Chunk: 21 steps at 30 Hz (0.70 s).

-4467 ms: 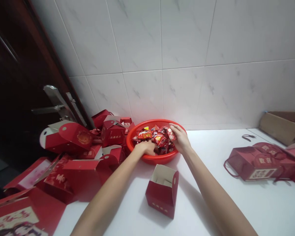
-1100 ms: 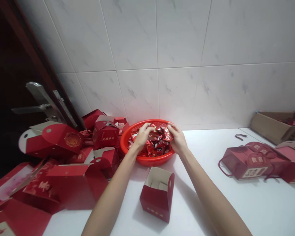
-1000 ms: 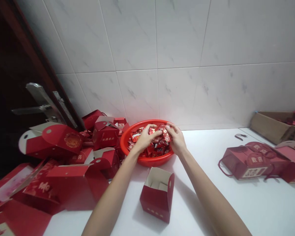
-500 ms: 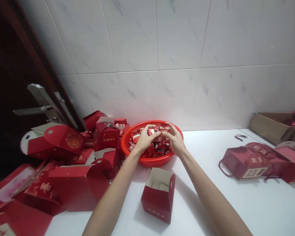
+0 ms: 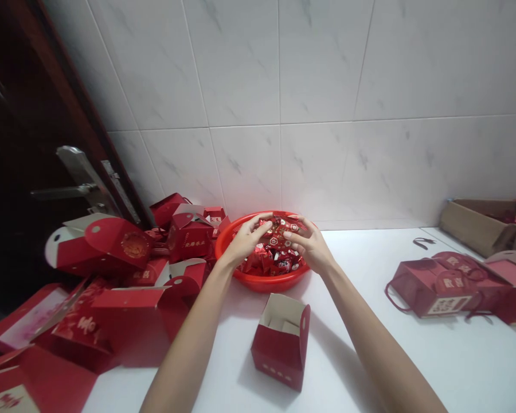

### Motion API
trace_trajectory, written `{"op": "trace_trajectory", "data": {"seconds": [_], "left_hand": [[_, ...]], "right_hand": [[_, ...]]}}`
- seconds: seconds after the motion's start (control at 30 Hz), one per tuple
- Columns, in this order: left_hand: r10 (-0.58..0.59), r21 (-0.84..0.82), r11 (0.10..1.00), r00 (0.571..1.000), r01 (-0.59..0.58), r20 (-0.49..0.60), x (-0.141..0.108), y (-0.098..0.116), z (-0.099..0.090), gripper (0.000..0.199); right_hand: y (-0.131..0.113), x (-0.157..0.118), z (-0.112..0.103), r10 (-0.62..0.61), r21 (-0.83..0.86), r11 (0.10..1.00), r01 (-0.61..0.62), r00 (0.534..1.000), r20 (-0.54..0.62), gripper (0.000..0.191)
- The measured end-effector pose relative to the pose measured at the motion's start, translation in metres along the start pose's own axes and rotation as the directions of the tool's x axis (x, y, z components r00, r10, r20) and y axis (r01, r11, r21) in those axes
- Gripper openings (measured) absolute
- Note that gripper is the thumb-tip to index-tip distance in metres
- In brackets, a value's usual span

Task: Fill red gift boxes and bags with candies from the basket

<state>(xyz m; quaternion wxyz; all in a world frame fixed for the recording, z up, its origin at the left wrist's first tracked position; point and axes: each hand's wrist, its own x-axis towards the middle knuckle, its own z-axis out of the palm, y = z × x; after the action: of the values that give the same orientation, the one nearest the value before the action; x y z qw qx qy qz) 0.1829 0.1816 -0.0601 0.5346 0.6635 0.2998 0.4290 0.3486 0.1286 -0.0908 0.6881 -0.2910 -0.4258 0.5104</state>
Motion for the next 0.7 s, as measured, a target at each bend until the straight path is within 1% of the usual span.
{"op": "trace_trajectory", "data": {"seconds": [0.13,0.23,0.3,0.37,0.4,0.43,0.47,0.5,0.53,0.6,0.63,0.67,0.7], "left_hand": [[0.042,0.089,0.995,0.995,-0.05,0.086,-0.012,0.013,-0.007,0.054],[0.095,0.176,0.978,0.988,-0.115,0.119,-0.021,0.022,-0.01,0.057],[0.115,0.237,0.961,0.986,-0.141,0.121,-0.028,0.03,-0.012,0.061],[0.09,0.296,0.947,0.987,-0.125,0.13,-0.038,0.042,-0.017,0.063],[0.061,0.326,0.939,0.987,-0.108,0.151,-0.043,0.048,-0.02,0.06],[0.031,0.361,0.927,0.983,-0.096,0.183,-0.049,0.055,-0.024,0.054],[-0.006,0.406,0.909,0.971,-0.095,0.238,-0.054,0.062,-0.028,0.048],[-0.042,0.461,0.88,0.949,-0.113,0.312,-0.06,0.068,-0.031,0.043],[-0.082,0.515,0.844,0.913,-0.15,0.4,-0.064,0.073,-0.033,0.039],[-0.171,0.59,0.768,0.809,-0.249,0.563,-0.072,0.08,-0.033,0.031],[-0.218,0.617,0.733,0.76,-0.287,0.612,-0.075,0.08,-0.03,0.028],[-0.263,0.641,0.704,0.725,-0.307,0.636,-0.077,0.08,-0.025,0.026],[-0.308,0.668,0.675,0.705,-0.312,0.639,-0.077,0.077,-0.02,0.024]], "right_hand": [[-0.014,-0.005,0.006,0.007,0.017,1.0,-0.009,0.995,0.096,0.048],[-0.022,-0.008,0.011,0.028,0.024,0.999,-0.031,0.995,0.093,0.047],[-0.028,-0.011,0.013,0.029,0.016,0.999,-0.031,0.996,0.082,0.046],[-0.038,-0.015,0.014,0.011,-0.021,1.0,-0.008,0.993,0.113,0.044],[-0.044,-0.017,0.014,0.0,-0.049,0.999,0.007,0.99,0.144,0.043],[-0.051,-0.02,0.013,-0.015,-0.078,0.997,0.029,0.984,0.176,0.042],[-0.059,-0.023,0.012,-0.027,-0.104,0.993,0.05,0.977,0.211,0.04],[-0.066,-0.026,0.011,-0.04,-0.123,0.99,0.072,0.969,0.245,0.04],[-0.073,-0.03,0.009,-0.051,-0.138,0.986,0.093,0.959,0.279,0.039],[-0.085,-0.038,0.007,-0.051,-0.178,0.977,0.121,0.934,0.354,0.039],[-0.09,-0.042,0.007,-0.043,-0.209,0.969,0.135,0.919,0.392,0.039],[-0.094,-0.047,0.006,-0.031,-0.251,0.956,0.152,0.902,0.43,0.038],[-0.098,-0.051,0.007,-0.02,-0.3,0.937,0.18,0.883,0.468,0.036]]}}
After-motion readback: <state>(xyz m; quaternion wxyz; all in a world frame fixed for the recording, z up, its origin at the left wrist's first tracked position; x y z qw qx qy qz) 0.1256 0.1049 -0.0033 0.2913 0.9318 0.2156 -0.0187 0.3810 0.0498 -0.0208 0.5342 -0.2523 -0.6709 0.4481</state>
